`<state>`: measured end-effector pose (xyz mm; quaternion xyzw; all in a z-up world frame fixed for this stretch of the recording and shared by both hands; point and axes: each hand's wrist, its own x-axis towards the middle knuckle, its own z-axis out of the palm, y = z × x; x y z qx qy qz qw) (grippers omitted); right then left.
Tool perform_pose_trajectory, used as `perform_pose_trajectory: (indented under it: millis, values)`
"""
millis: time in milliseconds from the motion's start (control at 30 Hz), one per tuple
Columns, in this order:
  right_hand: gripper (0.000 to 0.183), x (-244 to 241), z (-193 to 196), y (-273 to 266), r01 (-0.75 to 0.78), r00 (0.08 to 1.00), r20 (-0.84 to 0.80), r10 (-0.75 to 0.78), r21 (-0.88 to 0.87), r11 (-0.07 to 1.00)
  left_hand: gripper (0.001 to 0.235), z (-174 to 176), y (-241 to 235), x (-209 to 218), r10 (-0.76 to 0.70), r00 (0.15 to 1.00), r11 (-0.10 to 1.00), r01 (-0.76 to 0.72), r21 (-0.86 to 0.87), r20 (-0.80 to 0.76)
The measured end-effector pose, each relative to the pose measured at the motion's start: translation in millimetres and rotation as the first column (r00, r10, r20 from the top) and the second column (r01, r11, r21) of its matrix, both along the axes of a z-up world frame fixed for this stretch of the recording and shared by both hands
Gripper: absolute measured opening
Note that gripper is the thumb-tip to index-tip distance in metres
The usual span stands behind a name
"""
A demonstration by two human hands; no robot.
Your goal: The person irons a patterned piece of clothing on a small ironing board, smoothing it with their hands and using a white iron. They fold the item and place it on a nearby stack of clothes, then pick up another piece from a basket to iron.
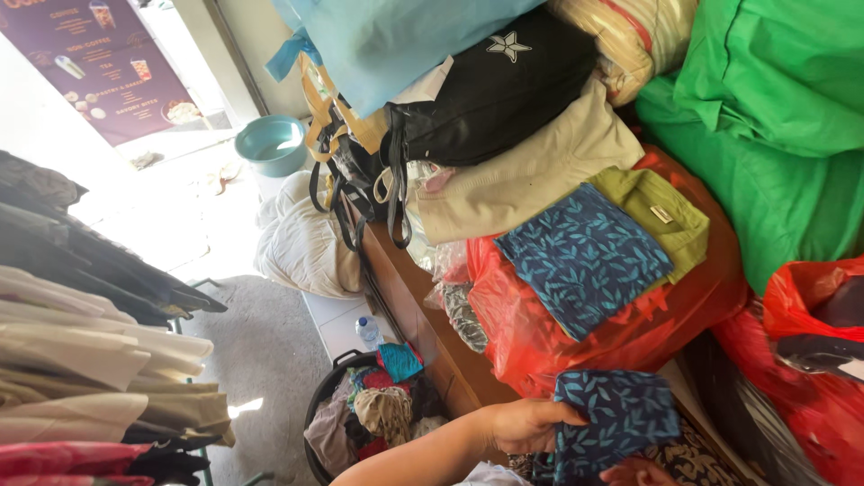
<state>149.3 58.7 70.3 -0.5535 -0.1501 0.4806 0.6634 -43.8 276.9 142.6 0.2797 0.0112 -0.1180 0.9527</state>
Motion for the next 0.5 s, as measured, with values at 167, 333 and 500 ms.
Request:
perform_pose_trajectory:
  millis: [167,333,500]
  values:
    - [0.050,-53.8,77.3,17.7,0.129,0.991,-0.064,-0.120,0.167,0.977,0.043,39.6,31.4,-9.2,-0.047,0.992,0.955,0.079,-0.286,0.116]
    - [0.050,-92.3,197.2,66.7,0.280,0.949,0.052,-0.310,0.307,0.910,0.049,98.5,97.7,-2.1,0.059,0.992,0.994,-0.048,-0.100,0.111]
    - [0.054,-66.4,258.8,146.0,0.278,0.858,0.289,-0.424,0.432,0.858,0.037,160.1,154.3,32.3,0.353,0.911,0.925,-0.374,0.069,0.215]
